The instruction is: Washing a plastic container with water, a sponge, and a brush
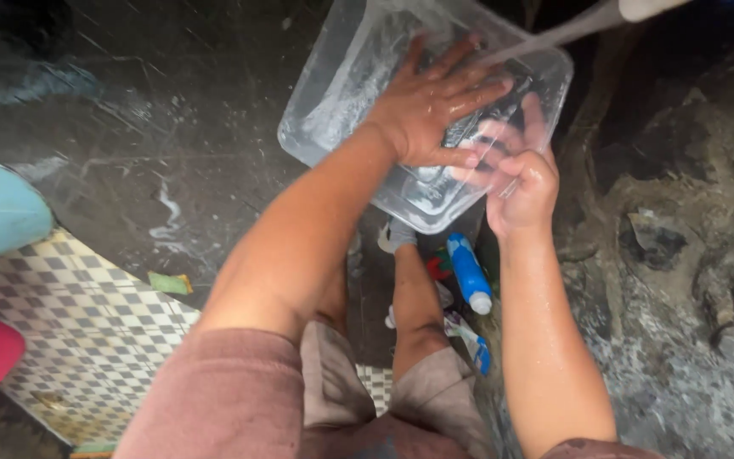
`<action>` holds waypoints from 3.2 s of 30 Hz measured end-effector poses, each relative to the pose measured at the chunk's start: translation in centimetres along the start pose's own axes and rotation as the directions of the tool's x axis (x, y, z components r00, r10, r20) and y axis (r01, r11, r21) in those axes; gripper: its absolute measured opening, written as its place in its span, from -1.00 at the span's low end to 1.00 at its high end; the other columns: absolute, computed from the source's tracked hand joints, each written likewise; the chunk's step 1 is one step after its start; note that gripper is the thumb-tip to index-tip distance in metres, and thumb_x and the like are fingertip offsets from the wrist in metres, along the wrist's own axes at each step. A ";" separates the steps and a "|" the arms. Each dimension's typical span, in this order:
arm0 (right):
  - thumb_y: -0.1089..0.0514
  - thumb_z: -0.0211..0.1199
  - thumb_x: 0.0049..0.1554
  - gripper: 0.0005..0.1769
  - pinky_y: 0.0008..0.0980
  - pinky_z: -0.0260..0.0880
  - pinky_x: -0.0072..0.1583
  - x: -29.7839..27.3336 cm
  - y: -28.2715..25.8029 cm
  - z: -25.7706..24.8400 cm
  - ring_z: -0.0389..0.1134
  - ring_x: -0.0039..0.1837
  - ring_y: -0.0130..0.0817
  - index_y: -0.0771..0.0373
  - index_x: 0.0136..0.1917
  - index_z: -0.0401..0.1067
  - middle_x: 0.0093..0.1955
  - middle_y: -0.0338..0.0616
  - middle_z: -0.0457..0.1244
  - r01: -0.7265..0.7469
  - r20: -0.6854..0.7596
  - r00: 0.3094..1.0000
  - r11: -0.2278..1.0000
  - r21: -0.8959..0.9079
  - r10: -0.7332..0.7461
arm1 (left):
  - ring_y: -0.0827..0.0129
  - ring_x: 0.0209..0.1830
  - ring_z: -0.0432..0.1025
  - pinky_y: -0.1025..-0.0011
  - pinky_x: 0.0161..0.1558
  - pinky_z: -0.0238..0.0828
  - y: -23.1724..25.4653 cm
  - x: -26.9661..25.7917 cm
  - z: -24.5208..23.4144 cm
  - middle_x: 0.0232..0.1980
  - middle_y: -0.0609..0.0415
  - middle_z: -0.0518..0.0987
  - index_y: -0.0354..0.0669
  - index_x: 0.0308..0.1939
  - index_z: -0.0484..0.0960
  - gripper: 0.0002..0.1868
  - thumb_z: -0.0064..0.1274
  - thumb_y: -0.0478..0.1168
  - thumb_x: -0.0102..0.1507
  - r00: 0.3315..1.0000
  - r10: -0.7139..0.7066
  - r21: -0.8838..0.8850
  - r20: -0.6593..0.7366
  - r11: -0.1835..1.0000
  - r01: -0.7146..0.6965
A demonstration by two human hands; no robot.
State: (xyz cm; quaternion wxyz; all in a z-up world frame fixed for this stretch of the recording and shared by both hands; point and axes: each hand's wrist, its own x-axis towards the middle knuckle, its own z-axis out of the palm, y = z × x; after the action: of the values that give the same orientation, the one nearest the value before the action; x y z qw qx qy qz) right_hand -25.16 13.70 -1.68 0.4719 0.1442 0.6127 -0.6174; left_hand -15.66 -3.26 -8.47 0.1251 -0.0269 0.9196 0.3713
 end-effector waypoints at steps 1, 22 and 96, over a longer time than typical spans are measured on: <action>0.26 0.01 -0.22 0.18 0.00 0.63 -0.13 0.2 0.1 0.0 0.42 -0.04 -0.10 0.09 0.71 -0.06 0.08 -0.05 0.33 -0.002 0.004 1.000 1.000 0.007 0.002 | -0.01 0.65 -0.45 -0.45 0.43 -0.56 0.5 0.4 0.3 0.72 0.19 -0.10 0.28 0.65 -0.11 -0.01 -0.28 0.60 0.30 1.000 -0.003 0.006 0.005 1.000 0.003; 0.05 0.16 0.08 -0.45 0.35 0.45 0.05 6.8 2.8 -6.8 0.40 0.19 0.34 -0.08 0.37 0.44 0.17 0.31 0.37 -0.606 0.392 0.736 0.795 0.019 0.551 | 0.24 -0.32 0.31 0.06 -0.32 0.54 -1.4 -10.2 -10.1 -0.22 0.07 0.45 0.34 0.36 0.33 -0.35 -0.11 -0.16 0.15 0.513 -0.525 -0.666 0.679 -0.148 0.731; 0.14 0.02 0.15 -0.19 -0.43 0.58 -0.24 1.0 -12.8 -1.2 0.46 0.00 -0.27 0.02 0.66 0.00 0.21 -0.11 0.34 0.138 0.059 0.987 0.595 -0.792 -0.151 | -0.22 -0.33 0.53 -0.05 -0.32 0.33 -1.4 0.6 6.8 -0.40 -0.20 0.64 -0.15 -0.34 0.48 -0.84 -0.06 -0.15 0.24 0.398 -0.903 -0.753 -0.165 0.376 0.540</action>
State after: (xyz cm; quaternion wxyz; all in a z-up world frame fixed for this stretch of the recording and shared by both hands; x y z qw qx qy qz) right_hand -35.91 11.85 5.23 0.4307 -0.1255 0.8356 -0.3171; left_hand -14.63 0.43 -14.30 -0.0071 -0.5953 0.6226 0.5078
